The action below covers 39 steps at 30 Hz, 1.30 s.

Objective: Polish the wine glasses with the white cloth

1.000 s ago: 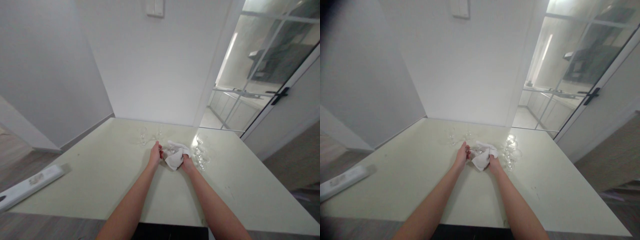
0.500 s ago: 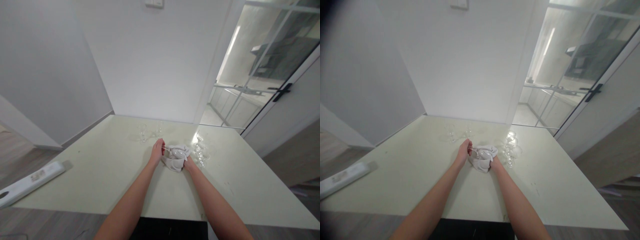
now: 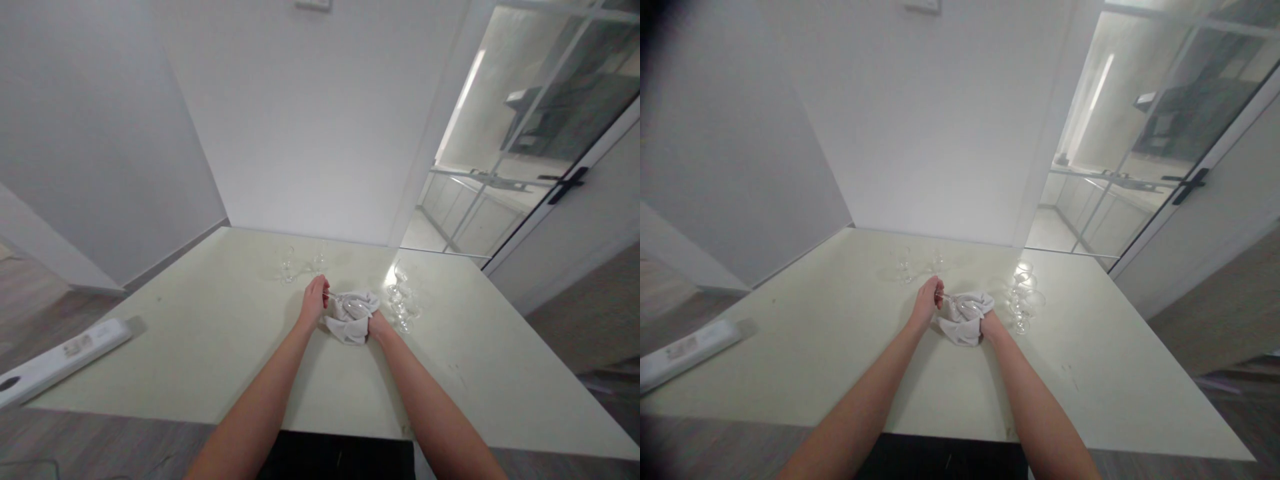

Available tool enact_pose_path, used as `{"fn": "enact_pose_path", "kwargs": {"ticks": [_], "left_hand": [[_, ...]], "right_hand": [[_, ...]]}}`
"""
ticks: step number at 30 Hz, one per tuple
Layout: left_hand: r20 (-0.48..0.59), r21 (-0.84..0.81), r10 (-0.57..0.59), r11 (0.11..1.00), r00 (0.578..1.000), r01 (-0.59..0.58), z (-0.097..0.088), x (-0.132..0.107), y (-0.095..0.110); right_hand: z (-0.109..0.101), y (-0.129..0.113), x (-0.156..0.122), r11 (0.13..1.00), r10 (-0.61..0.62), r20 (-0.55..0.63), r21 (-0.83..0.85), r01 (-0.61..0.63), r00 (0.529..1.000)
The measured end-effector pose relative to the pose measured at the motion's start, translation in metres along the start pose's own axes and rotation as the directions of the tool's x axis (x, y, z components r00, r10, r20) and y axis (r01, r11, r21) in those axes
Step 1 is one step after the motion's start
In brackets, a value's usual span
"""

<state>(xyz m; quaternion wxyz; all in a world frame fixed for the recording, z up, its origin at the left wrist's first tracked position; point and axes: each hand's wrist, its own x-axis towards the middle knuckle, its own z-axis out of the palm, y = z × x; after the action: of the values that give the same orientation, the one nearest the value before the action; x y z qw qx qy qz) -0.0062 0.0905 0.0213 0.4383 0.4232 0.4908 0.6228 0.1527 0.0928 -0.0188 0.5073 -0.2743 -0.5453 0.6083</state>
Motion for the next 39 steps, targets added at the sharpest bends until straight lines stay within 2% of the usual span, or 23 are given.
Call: {"fn": "enact_pose_path", "kwargs": {"ticks": [7,15,20,24,26,30,39], "left_hand": [[-0.053,-0.037,-0.072,0.997,0.996,0.070,-0.001,0.003,-0.006],[-0.062,-0.045,-0.083,0.996,0.995,0.081,0.000,0.004,-0.005],[-0.060,-0.040,-0.071,0.997,0.996,0.069,-0.001,0.005,-0.005],[-0.053,-0.032,-0.065,0.997,0.996,0.064,-0.001,0.004,-0.003],[-0.049,-0.029,-0.061,0.998,0.997,0.060,-0.001,0.003,-0.002],[-0.044,-0.042,-0.071,0.997,0.997,0.069,-0.001,0.002,-0.003],[-0.047,-0.055,-0.090,0.995,0.995,0.087,0.000,0.001,-0.002]], "right_hand": [[-0.001,-0.003,-0.004,0.999,0.037,0.035,-0.034,-0.036,0.999],[-0.005,0.005,-0.006,0.991,0.052,-0.151,-0.115,-0.070,0.987],[0.002,-0.004,-0.005,0.993,0.086,-0.067,-0.078,-0.091,0.994],[0.003,-0.005,-0.001,0.996,0.017,-0.008,-0.084,-0.018,1.000],[0.002,-0.003,0.000,0.998,-0.002,-0.002,-0.058,0.002,1.000],[-0.001,0.001,-0.003,0.999,0.042,-0.028,-0.005,-0.042,0.999],[-0.004,0.003,-0.005,0.999,0.033,-0.044,-0.022,-0.034,0.998]]}}
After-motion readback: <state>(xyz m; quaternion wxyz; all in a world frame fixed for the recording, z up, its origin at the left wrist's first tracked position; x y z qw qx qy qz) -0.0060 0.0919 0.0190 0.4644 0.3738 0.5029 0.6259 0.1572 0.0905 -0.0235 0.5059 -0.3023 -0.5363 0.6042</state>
